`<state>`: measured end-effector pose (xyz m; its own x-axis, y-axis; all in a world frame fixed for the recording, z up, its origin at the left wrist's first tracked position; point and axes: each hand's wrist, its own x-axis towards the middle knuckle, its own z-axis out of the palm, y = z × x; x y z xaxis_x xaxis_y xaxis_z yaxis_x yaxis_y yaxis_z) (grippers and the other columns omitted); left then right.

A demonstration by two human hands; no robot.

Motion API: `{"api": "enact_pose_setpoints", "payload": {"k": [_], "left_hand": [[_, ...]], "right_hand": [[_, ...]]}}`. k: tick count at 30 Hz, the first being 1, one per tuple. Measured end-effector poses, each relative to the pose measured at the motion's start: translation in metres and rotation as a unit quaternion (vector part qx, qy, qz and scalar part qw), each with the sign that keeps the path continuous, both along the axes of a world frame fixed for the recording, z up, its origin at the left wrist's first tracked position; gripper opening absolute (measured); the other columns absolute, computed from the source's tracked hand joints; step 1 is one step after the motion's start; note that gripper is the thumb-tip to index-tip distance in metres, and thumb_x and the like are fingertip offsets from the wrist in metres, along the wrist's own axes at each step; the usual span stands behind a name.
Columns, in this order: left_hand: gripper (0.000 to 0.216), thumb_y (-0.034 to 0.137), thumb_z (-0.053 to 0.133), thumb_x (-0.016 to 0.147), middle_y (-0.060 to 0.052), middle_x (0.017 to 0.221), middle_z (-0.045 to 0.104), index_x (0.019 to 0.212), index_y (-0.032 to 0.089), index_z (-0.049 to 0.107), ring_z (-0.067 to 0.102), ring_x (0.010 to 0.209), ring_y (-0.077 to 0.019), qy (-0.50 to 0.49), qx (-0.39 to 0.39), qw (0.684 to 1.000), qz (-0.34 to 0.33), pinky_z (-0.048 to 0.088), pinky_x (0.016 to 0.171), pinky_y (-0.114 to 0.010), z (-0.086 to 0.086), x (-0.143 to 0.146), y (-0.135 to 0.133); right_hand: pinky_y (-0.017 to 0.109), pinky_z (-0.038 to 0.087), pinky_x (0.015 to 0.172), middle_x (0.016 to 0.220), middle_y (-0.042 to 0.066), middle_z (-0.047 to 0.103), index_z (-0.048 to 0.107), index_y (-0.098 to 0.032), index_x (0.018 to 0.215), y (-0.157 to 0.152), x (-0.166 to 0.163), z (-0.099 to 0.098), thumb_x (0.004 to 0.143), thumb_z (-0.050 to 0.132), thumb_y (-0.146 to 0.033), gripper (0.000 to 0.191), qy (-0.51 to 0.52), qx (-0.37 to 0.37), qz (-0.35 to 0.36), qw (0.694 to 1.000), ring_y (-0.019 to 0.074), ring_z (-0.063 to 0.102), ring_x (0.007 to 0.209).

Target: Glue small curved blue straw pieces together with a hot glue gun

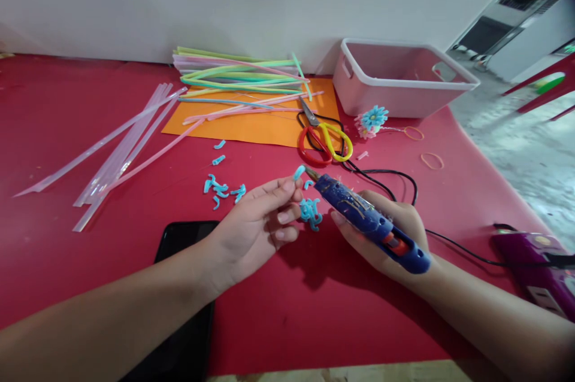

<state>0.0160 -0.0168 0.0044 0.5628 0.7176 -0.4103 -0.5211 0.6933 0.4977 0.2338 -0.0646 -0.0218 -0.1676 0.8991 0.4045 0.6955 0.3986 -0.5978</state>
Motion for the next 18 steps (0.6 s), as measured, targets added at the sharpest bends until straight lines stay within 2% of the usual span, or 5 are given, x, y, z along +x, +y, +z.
{"api": "enact_pose_setpoints", "payload": {"k": [10,14,18], "left_hand": [[0.020,0.020,0.078,0.079,0.004,0.071,0.046,0.074,0.011,0.061,0.035,0.052,-0.0029,0.006,-0.002,1.000,0.007,0.030,0.043,-0.012,0.0040,0.0021,0.0000],[0.020,0.019,0.078,0.078,0.003,0.072,0.051,0.074,0.011,0.061,0.038,0.051,-0.0029,0.005,-0.009,1.000,0.014,0.031,0.042,-0.012,0.0045,0.0024,-0.0002],[0.021,0.019,0.078,0.078,0.003,0.070,0.051,0.074,0.010,0.060,0.038,0.051,-0.0030,0.004,-0.011,1.000,0.013,0.031,0.042,-0.012,0.0038,0.0022,-0.0004]], "right_hand": [[0.022,0.038,0.045,0.062,-0.005,0.060,0.057,-0.024,0.085,0.0005,0.0005,0.0019,0.084,0.070,-0.021,0.013,-0.033,0.034,0.014,0.999,0.0090,0.049,0.046],[0.022,0.040,0.048,0.069,-0.005,0.063,0.057,-0.024,0.091,0.0014,0.0022,0.0040,0.080,0.070,-0.014,0.020,-0.050,0.065,0.037,0.996,0.0094,0.053,0.051],[0.022,0.039,0.047,0.070,-0.004,0.064,0.057,-0.025,0.092,0.0021,0.0021,0.0067,0.080,0.069,-0.014,0.019,-0.053,0.075,0.050,0.994,0.0096,0.053,0.051]]}}
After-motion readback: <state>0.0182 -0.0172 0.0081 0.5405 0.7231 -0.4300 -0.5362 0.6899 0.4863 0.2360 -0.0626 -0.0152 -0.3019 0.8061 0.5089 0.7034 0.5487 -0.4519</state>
